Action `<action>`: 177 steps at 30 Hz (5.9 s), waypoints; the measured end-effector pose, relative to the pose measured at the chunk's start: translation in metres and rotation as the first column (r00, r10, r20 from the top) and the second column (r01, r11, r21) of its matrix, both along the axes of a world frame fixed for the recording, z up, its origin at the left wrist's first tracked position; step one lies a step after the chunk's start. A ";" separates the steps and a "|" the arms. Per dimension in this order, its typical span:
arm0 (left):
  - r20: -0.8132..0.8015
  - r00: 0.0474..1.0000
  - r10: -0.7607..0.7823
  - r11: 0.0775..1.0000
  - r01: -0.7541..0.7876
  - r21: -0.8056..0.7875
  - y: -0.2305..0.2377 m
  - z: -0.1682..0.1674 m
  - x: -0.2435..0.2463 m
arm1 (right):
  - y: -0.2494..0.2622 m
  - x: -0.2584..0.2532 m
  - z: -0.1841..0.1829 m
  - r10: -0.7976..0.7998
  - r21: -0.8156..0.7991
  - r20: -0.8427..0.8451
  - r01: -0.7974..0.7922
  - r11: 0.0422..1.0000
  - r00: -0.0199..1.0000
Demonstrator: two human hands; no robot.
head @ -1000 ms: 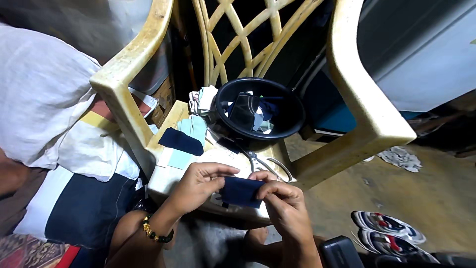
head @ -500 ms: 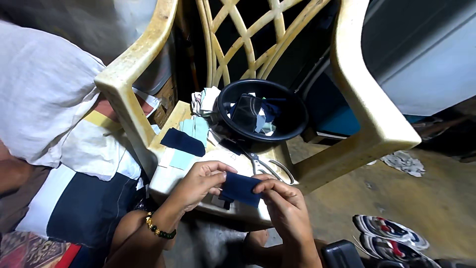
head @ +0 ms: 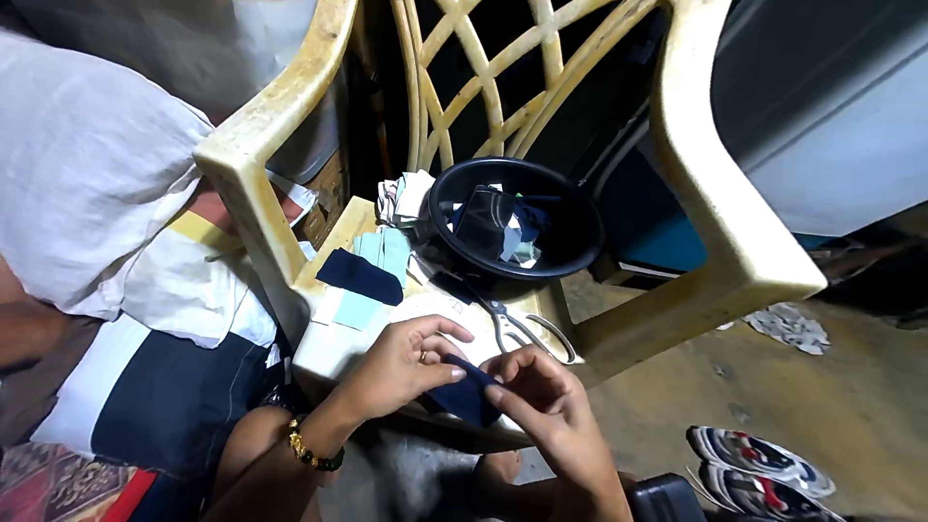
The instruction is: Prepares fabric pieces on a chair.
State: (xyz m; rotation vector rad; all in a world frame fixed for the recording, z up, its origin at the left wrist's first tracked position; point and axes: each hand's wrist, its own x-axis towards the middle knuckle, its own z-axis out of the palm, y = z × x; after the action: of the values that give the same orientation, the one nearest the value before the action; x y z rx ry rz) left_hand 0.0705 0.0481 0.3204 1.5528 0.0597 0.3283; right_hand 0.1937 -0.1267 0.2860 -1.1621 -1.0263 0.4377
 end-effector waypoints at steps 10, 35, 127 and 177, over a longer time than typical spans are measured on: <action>0.119 0.976 0.183 0.933 -0.211 0.292 0.001 -0.010 0.003 | 0.010 -0.014 0.003 -0.459 0.214 0.573 0.417 0.883 0.679; 0.020 1.000 -0.020 0.994 0.022 -0.109 0.010 -0.003 0.001 | 0.008 -0.003 -0.006 -0.044 0.044 -0.043 0.046 0.998 0.998; -0.037 0.999 -0.020 0.999 0.018 -0.045 0.005 -0.004 0.002 | 0.003 -0.001 -0.001 -0.116 0.008 -0.179 0.119 0.993 0.977; -0.064 0.988 -0.143 0.946 0.117 -0.302 -0.002 -0.007 0.005 | -0.012 0.015 -0.001 0.031 0.073 -0.020 -0.029 0.997 0.999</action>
State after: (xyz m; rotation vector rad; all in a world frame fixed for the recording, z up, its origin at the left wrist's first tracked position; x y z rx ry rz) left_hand 0.0756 0.0463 0.3136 1.2635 0.0697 0.1399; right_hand 0.2091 -0.1384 0.2850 -1.0760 -1.0341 0.4319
